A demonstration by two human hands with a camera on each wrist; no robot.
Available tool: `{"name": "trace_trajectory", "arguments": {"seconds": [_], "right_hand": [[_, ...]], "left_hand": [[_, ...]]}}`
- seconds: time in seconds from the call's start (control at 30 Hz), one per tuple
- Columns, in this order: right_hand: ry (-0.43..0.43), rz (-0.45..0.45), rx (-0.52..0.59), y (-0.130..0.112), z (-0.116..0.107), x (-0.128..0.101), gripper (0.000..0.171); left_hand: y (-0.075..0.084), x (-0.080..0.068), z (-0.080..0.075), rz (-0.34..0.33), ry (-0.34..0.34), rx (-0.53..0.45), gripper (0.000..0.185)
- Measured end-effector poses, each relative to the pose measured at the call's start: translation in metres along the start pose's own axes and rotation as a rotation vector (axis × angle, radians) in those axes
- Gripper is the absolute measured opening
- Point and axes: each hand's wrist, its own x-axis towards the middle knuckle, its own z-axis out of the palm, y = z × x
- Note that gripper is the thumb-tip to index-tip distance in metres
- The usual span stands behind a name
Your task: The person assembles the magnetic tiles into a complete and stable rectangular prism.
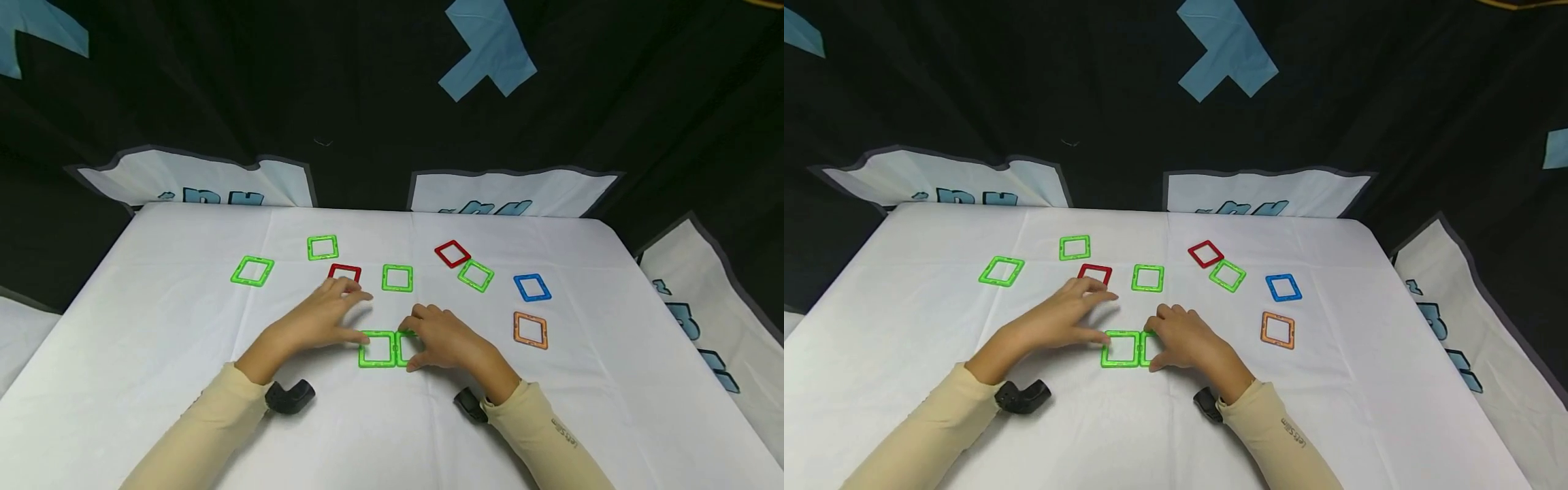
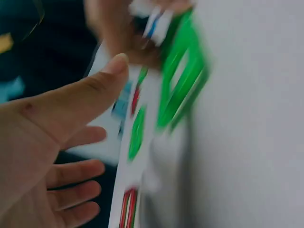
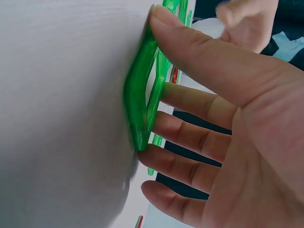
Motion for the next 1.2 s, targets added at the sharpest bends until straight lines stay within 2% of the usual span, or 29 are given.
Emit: {"name": "trace_trajectory", "arguments": {"seconds": [0.1, 0.27, 0.4, 0.47, 0.57, 0.7, 0.87, 0.97, 1.2], "right_hand": [[0.006, -0.005, 0.0, 0.0, 0.0, -0.001, 0.057], [0.01, -0.011, 0.001, 0.0, 0.001, -0.001, 0.058], [0.009, -0.003, 0.012, 0.0, 0.001, -0.001, 0.057], [0.008, 0.0, 0.017, 0.0, 0.001, -0.001, 0.058], [0.01, 0.001, 0.026, 0.001, 0.001, -0.001, 0.058], [0.007, -0.004, 0.028, 0.001, 0.002, 0.0, 0.058], [0.006, -0.001, 0.02, 0.003, 0.001, -0.002, 0.058], [0.006, -0.006, 0.023, 0.002, 0.001, -0.001, 0.057], [0.003, -0.012, 0.02, 0.003, 0.002, -0.001, 0.058]], "left_hand": [[-0.025, -0.001, -0.012, -0.103, 0.048, -0.039, 0.068], [-0.068, -0.008, -0.024, -0.274, 0.079, -0.034, 0.068], [-0.094, -0.015, -0.029, -0.377, 0.091, -0.006, 0.066], [-0.103, -0.018, -0.032, -0.408, 0.086, 0.005, 0.067], [-0.113, -0.024, -0.037, -0.433, 0.06, -0.004, 0.069], [-0.125, -0.033, -0.042, -0.428, 0.024, -0.044, 0.067], [-0.13, -0.037, -0.043, -0.426, -0.04, -0.098, 0.068], [-0.13, -0.039, -0.042, -0.434, -0.056, -0.046, 0.066], [-0.119, -0.04, -0.04, -0.413, -0.057, 0.167, 0.066]]}}
